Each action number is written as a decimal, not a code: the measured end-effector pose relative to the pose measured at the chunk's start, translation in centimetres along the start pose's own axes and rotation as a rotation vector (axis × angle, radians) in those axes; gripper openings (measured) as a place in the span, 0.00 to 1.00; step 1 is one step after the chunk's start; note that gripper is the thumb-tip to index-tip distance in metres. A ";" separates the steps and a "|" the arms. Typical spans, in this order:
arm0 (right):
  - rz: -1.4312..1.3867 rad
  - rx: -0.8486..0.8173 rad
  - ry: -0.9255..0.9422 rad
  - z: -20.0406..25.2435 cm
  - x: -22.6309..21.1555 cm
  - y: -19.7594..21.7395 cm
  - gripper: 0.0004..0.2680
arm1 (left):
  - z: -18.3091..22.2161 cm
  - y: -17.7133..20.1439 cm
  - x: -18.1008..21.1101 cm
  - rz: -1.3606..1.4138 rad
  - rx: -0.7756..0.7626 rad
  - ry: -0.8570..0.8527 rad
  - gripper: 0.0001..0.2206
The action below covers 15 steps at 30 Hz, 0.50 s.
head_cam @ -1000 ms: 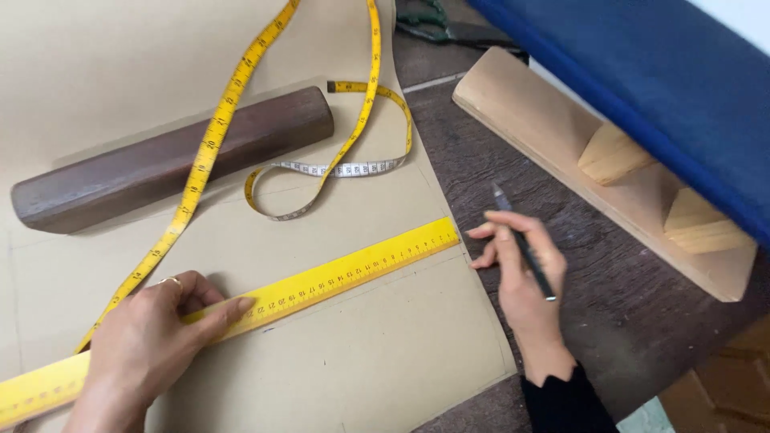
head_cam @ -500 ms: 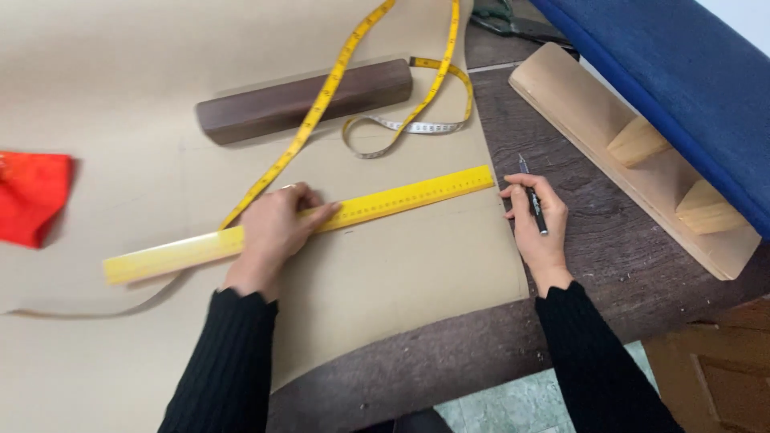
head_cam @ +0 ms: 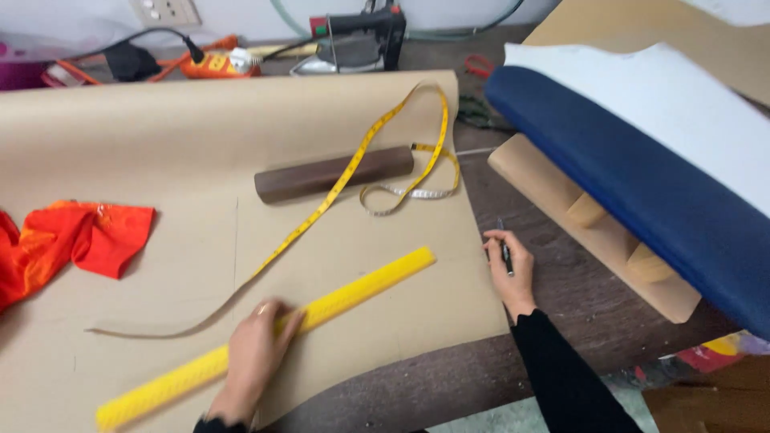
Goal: The person is measuring an orange garment sleeve and marking dimensions on pattern paper using a ruler, measuring tape, and a pen.
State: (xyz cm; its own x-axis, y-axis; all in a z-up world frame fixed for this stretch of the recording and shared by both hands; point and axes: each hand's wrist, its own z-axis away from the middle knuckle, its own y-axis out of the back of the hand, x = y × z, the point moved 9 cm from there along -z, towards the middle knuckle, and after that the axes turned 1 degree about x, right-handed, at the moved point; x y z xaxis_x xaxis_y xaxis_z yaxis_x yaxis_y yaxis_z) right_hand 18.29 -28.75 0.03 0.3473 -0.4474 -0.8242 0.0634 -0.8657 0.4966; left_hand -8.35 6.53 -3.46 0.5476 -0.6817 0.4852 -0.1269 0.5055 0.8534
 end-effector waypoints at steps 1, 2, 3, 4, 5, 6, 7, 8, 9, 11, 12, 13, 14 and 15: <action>0.029 0.013 0.016 0.0 0.0 0.1 0.06 | 1.3 0.5 -0.9 0.027 0.067 0.014 0.13; 0.057 0.027 0.032 -0.1 0.1 0.2 0.05 | 2.5 1.0 -1.9 0.055 0.133 0.029 0.12; 0.063 0.032 0.037 -0.2 0.1 0.3 0.05 | 2.9 0.4 -2.7 0.061 0.135 0.022 0.12; 0.081 0.041 0.050 -0.3 0.1 0.3 0.05 | 3.3 -0.3 -4.3 0.005 0.125 0.099 0.12; 0.098 0.046 0.064 -0.3 0.1 0.2 0.05 | 3.9 -1.1 -6.0 -0.050 0.114 0.179 0.13; 0.104 0.048 0.068 -0.3 -0.1 0.5 0.05 | 4.0 -1.3 -5.8 -0.043 0.115 0.176 0.13; 0.100 0.035 0.063 -0.3 -0.3 0.4 0.06 | 4.2 -1.4 -6.4 -0.054 0.109 0.246 0.14; 0.097 0.022 0.057 -0.4 -0.5 0.2 0.06 | 4.5 -1.5 -6.9 -0.065 0.104 0.315 0.16; 0.099 0.023 0.058 -0.4 -0.2 0.2 0.06 | 4.3 -1.1 -6.4 -0.063 0.104 0.314 0.16; 0.105 0.018 0.098 -0.5 0.0 0.1 0.06 | 4.2 -0.8 -6.0 -0.090 0.041 0.388 0.18; 0.107 0.019 0.098 -0.6 -0.1 0.2 0.06 | 4.0 -0.4 -5.4 -0.089 0.040 0.386 0.18; 0.101 0.017 0.097 -0.6 -0.1 0.2 0.06 | 4.1 -0.3 -5.4 -0.088 0.003 0.437 0.18; 0.096 0.015 0.095 -0.6 -0.1 0.2 0.06 | 4.2 -0.1 -5.2 -0.088 -0.034 0.487 0.19; 0.095 0.016 0.096 -0.6 0.1 0.2 0.06 | 4.0 0.0 -5.2 -0.088 -0.033 0.487 0.19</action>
State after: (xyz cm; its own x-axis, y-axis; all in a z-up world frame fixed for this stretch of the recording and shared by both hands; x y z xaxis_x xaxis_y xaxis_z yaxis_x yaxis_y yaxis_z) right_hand 18.95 -28.84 0.19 0.4392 -0.5044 -0.7434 0.0111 -0.8244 0.5660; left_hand -14.50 7.94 -5.23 0.8788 -0.4001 0.2600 -0.0414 0.4789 0.8769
